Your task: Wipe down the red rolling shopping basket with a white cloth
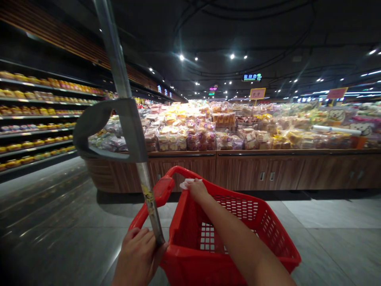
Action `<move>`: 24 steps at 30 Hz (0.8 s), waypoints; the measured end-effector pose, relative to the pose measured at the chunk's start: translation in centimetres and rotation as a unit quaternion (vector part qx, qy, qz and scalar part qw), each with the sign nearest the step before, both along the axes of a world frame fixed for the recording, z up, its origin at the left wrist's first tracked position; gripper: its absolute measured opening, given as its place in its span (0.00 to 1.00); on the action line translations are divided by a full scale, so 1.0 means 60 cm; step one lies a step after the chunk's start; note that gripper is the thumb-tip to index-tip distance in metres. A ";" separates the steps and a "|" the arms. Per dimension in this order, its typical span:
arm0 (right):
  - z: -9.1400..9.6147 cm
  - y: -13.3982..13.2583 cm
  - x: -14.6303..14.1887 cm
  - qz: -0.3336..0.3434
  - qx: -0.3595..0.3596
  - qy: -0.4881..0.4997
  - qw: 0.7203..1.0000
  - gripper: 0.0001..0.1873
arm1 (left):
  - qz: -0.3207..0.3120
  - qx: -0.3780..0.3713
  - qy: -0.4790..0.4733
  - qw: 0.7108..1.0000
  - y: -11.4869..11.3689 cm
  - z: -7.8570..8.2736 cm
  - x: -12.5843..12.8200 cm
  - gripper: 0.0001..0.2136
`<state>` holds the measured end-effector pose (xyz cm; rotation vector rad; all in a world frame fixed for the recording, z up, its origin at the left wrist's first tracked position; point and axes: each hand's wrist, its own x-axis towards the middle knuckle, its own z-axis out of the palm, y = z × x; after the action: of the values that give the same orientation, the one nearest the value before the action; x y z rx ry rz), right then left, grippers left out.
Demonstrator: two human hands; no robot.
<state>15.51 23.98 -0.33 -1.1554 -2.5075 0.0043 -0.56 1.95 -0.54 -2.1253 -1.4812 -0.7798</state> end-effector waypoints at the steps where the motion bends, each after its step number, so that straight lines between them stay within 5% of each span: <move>1: 0.000 -0.005 -0.001 0.002 0.003 0.009 1.000 0.16 | 0.002 -0.002 0.002 1.000 0.001 0.001 0.000 0.10; 9: -0.032 -0.147 0.002 0.107 0.025 0.057 0.992 0.18 | 0.012 -0.002 0.024 1.000 0.004 0.012 0.001 0.12; 15: -0.017 -0.247 0.029 0.217 -0.040 0.150 0.964 0.16 | 0.013 -0.001 0.036 0.999 0.009 0.009 -0.004 0.10; 18: -0.020 -0.275 0.058 0.139 -0.088 0.244 0.956 0.18 | 0.009 0.049 0.009 0.999 0.023 0.005 -0.022 0.08; 24: -0.040 -0.344 0.107 0.007 -0.164 0.380 0.910 0.10 | -0.049 0.160 -0.150 0.974 0.001 -0.012 -0.013 0.31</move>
<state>21.90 3.35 -2.74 -0.9878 -1.8404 0.7575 -1.36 2.01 -1.26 -1.9070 -1.2875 -1.3300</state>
